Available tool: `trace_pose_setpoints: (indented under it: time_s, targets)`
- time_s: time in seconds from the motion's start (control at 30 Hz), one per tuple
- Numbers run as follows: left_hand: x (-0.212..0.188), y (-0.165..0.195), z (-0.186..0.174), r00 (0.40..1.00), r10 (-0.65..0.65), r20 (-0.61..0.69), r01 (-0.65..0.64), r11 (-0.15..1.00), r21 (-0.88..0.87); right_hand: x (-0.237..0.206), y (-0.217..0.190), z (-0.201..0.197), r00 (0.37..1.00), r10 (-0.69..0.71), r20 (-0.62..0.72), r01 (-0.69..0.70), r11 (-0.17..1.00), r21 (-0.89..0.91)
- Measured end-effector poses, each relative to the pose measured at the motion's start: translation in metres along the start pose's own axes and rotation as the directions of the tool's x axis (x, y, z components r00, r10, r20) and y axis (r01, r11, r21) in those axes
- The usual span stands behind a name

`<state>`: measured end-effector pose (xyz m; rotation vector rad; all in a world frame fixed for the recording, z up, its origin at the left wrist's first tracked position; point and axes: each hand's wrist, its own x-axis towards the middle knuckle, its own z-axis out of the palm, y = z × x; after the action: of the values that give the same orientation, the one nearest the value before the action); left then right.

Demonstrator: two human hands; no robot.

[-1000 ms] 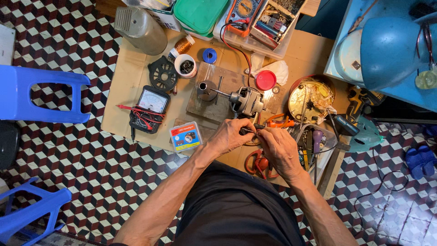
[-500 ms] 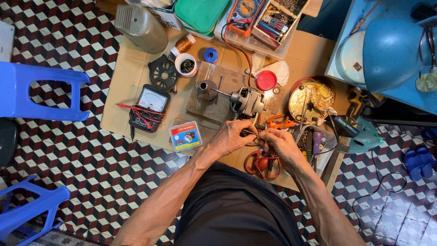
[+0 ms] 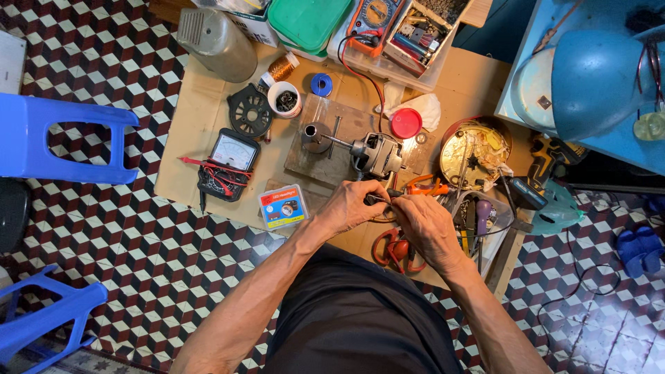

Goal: The person strips and twists wires, then uses a multimeter to test connections on a small motor or generator assembly. They repeatedly strip wire ends, twist them together, and probe the assembly with multimeter leads while adjusting the wiring.

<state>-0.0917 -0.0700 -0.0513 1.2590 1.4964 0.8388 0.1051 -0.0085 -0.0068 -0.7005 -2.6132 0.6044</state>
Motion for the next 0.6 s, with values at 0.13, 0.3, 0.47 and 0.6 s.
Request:
trace_pose_setpoints:
  time_s: [0.13, 0.3, 0.47, 0.6]
  targets:
    - [0.0, 0.002, 0.0, 0.998, -0.047, 0.032, 0.046, 0.999, 0.029, -0.003, 0.004, 0.0, 1.0, -0.005, -0.004, 0.005, 0.997, 0.077]
    - [-0.005, 0.002, 0.0, 1.0, -0.028, 0.01, 0.028, 0.999, 0.022, -0.003, 0.012, 0.015, 0.693, 0.591, 0.414, -0.721, 0.549, 0.423]
    - [-0.011, 0.002, 0.005, 0.994, -0.003, -0.107, 0.0, 1.0, -0.029, -0.021, 0.016, 0.024, 0.52, 0.68, 0.516, -0.767, 0.107, 0.633]
    - [-0.018, 0.003, 0.003, 0.992, -0.096, -0.086, 0.093, 0.995, -0.033, -0.033, 0.016, 0.043, 0.4, 0.822, 0.405, -0.743, 0.032, 0.668]
